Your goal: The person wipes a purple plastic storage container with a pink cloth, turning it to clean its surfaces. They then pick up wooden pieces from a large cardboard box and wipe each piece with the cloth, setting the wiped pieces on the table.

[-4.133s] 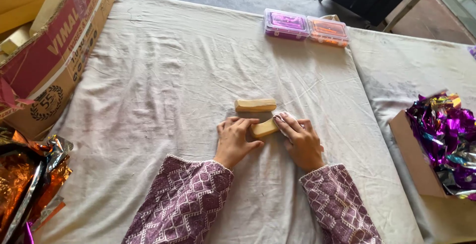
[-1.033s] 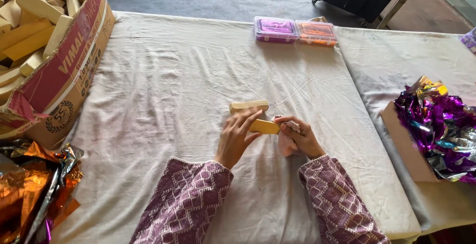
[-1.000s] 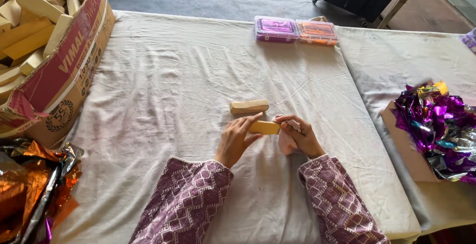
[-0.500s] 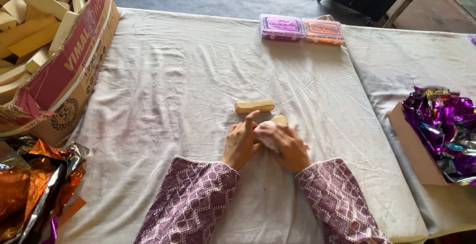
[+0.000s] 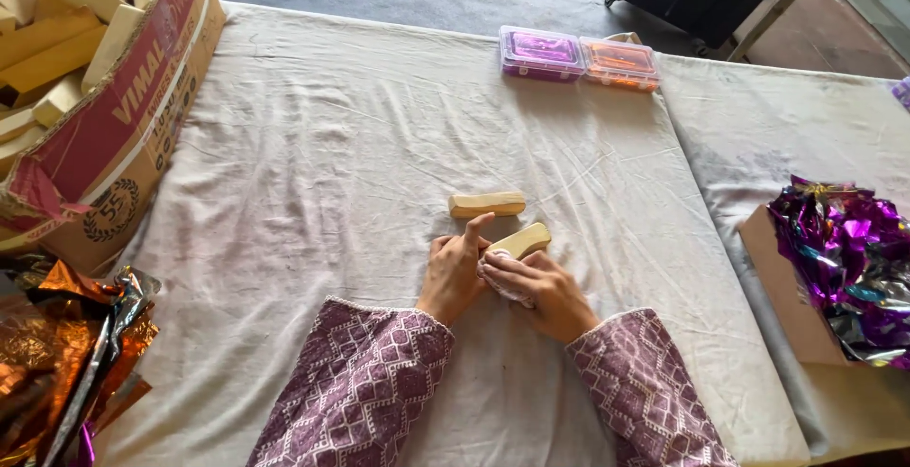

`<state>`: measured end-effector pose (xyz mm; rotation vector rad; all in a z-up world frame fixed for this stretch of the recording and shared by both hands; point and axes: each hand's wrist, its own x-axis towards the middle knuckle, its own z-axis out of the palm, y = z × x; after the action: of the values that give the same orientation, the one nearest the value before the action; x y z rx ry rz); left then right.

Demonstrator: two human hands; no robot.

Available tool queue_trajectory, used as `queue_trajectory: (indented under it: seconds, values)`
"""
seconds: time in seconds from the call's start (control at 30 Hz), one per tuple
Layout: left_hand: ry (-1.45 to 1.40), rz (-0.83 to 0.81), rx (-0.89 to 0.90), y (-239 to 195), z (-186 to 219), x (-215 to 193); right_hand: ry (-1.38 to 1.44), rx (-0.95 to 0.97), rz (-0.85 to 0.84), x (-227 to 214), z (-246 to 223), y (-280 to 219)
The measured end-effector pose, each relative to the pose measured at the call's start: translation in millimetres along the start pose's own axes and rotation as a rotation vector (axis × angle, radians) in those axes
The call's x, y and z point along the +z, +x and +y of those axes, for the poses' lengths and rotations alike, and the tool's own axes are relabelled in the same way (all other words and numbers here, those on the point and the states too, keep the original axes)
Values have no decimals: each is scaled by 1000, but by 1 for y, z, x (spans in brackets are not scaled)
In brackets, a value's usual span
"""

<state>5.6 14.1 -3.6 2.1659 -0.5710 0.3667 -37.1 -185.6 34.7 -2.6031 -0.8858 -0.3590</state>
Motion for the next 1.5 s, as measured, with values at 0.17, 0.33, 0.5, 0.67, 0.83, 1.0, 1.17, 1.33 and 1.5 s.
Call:
queue_trajectory:
  seconds: [0.17,0.33,0.5,0.67,0.83,1.0,1.17,1.33,1.5]
  values:
    - [2,-42,-13,1,8,-7,-61,117,82,-3,35,-5]
    - [4,-31,5,0,10,-6,-197,235,143,7,43,-8]
    - [13,-32,1,2,6,-2,-118,-11,118,-4,-4,5]
    - [-3,-40,14,1,10,-5,-73,175,120,-13,17,7]
    - [24,-31,16,1,12,-7,134,469,214,-1,42,-2]
    - [-38,-21,24,2,21,-7,628,584,365,9,72,-7]
    - [-146,47,118,1,30,-9,1085,518,418,-8,57,-3]
    - [-64,50,263,-4,34,-4,1119,512,473,6,80,-13]
    - [155,112,470,-3,25,8,1247,610,469,-1,79,-14]
